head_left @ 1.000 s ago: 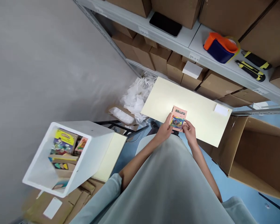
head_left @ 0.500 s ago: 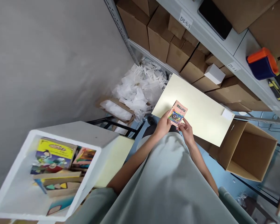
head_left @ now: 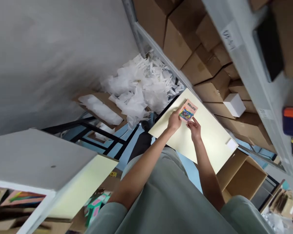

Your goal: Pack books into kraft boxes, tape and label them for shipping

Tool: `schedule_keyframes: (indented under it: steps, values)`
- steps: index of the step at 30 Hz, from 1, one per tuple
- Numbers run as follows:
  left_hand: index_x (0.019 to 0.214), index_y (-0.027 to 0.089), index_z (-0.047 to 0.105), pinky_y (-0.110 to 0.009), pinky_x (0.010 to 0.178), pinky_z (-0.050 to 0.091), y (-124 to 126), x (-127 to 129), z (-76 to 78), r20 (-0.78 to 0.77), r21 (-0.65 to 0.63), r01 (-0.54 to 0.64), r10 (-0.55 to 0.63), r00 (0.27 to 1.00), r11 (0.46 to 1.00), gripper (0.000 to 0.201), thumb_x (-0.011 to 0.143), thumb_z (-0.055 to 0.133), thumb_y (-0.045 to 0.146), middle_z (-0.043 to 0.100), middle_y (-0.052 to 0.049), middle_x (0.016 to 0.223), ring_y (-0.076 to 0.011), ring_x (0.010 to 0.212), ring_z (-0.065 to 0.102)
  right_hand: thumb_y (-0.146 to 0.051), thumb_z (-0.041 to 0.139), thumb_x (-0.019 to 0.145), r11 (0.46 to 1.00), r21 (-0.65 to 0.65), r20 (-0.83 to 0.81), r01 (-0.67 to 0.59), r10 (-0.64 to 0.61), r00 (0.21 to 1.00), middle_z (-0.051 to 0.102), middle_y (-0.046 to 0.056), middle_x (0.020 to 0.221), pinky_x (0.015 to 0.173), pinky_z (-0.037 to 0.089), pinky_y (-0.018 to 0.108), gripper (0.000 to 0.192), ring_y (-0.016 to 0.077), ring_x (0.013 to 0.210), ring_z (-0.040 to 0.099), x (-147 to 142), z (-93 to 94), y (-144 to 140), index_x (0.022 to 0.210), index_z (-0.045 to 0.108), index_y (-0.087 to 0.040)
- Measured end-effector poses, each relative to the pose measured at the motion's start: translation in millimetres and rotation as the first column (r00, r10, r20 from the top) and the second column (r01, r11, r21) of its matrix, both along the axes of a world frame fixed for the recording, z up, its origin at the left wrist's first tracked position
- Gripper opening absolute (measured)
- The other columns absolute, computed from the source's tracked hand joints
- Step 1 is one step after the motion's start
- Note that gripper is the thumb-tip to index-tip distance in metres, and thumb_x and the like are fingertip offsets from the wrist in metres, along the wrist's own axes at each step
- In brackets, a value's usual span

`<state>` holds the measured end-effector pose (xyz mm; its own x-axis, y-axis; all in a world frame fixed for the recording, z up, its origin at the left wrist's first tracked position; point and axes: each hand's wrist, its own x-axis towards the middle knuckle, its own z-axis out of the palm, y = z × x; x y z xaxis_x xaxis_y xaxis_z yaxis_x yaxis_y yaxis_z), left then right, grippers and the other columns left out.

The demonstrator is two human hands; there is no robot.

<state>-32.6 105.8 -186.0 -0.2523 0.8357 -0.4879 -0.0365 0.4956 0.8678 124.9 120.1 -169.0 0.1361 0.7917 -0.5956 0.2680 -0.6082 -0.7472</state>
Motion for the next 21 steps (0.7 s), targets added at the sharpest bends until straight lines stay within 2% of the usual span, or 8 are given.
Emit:
schedule_keyframes:
  steps: [3, 7, 10, 13, 15, 17, 19, 21]
  values:
    - [0.143, 0.014, 0.074, -0.05, 0.113, 0.056, 7, 1, -10.8, -0.084, -0.114, 0.095, -0.105, 0.991, 0.989, 0.056, 0.092, 0.058, -0.002, 0.076, -0.021, 0.133, -0.0385, 0.126, 0.072, -0.058, 0.083, 0.069, 0.999, -0.013, 0.121, -0.035, 0.037, 0.992, 0.079, 0.005, 0.09, 0.08, 0.061, 0.041, 0.081, 0.0181, 0.074, 0.07, 13, -12.0, 2, 0.136, 0.072, -0.013]
    - [0.136, 0.015, 0.077, -0.047, 0.114, 0.057, -13, -16, -11.3, -0.091, -0.046, 0.102, -0.106, 0.99, 0.994, 0.046, 0.098, 0.056, 0.002, 0.074, -0.018, 0.135, -0.0337, 0.126, 0.072, -0.061, 0.075, 0.082, 0.986, 0.044, 0.404, -0.16, 0.129, 0.905, 0.077, 0.018, 0.13, 0.077, 0.061, 0.04, 0.068, 0.022, 0.085, 0.075, 14, 8.7, -1, 0.134, 0.072, -0.017]
    - [0.13, 0.02, 0.079, -0.043, 0.107, 0.06, -44, -52, -14.5, -0.069, -0.009, -0.012, 0.011, 0.998, 1.0, 0.035, 0.102, 0.06, 0.012, 0.078, -0.014, 0.126, -0.0284, 0.11, 0.076, -0.056, 0.066, 0.097, 0.925, 0.112, 0.483, -0.363, 0.269, 0.833, 0.078, 0.018, 0.132, 0.082, 0.062, 0.04, 0.051, 0.0252, 0.095, 0.076, -20, 33.0, 4, 0.131, 0.075, -0.018]
    - [0.127, 0.025, 0.08, -0.039, 0.101, 0.061, -77, -102, -33.9, -0.078, -0.05, -0.182, 0.178, 0.981, 0.982, 0.031, 0.103, 0.061, 0.021, 0.082, -0.009, 0.119, -0.026, 0.101, 0.077, -0.051, 0.062, 0.105, 0.827, 0.151, 0.438, -0.542, 0.435, 0.787, 0.081, 0.015, 0.126, 0.087, 0.062, 0.04, 0.039, 0.0269, 0.102, 0.076, -79, 39.0, 17, 0.121, 0.079, -0.021]
    - [0.125, 0.023, 0.08, -0.04, 0.097, 0.062, -96, -136, -56.7, -0.105, -0.125, -0.271, 0.259, 0.96, 0.954, 0.03, 0.102, 0.061, 0.024, 0.083, -0.009, 0.115, -0.0256, 0.095, 0.078, -0.048, 0.06, 0.108, 0.723, 0.155, 0.386, -0.673, 0.583, 0.715, 0.082, 0.013, 0.122, 0.09, 0.062, 0.039, 0.036, 0.026, 0.101, 0.076, -122, 27.3, 29, 0.12, 0.081, -0.022]
    - [0.12, 0.021, 0.08, -0.039, 0.094, 0.063, -111, -165, -83.9, -0.147, -0.2, -0.33, 0.304, 0.941, 0.923, 0.028, 0.098, 0.063, 0.025, 0.084, -0.008, 0.111, -0.0247, 0.089, 0.077, -0.043, 0.059, 0.109, 0.557, 0.119, 0.366, -0.822, 0.745, 0.558, 0.082, 0.011, 0.122, 0.094, 0.061, 0.039, 0.033, 0.0254, 0.101, 0.077, -163, 4.0, 46, 0.123, 0.081, -0.023]
    - [0.12, 0.019, 0.079, -0.038, 0.092, 0.062, -119, -185, -110.9, -0.191, -0.266, -0.361, 0.319, 0.928, 0.894, 0.029, 0.097, 0.062, 0.026, 0.084, -0.008, 0.109, -0.0237, 0.087, 0.077, -0.036, 0.062, 0.109, 0.339, -0.006, 0.384, -0.941, 0.87, 0.311, 0.081, 0.01, 0.122, 0.101, 0.06, 0.042, 0.031, 0.0271, 0.102, 0.077, -199, -27.5, 68, 0.128, 0.079, -0.02]
    - [0.125, 0.019, 0.077, -0.037, 0.094, 0.062, -120, -197, -133.8, -0.211, -0.33, -0.342, 0.284, 0.935, 0.88, 0.034, 0.098, 0.059, 0.027, 0.084, -0.008, 0.112, -0.0235, 0.09, 0.077, -0.03, 0.064, 0.108, 0.133, -0.186, 0.433, -0.973, 0.901, 0.04, 0.081, 0.013, 0.123, 0.109, 0.057, 0.046, 0.031, 0.0313, 0.112, 0.077, -230, -63.5, 90, 0.133, 0.077, -0.017]
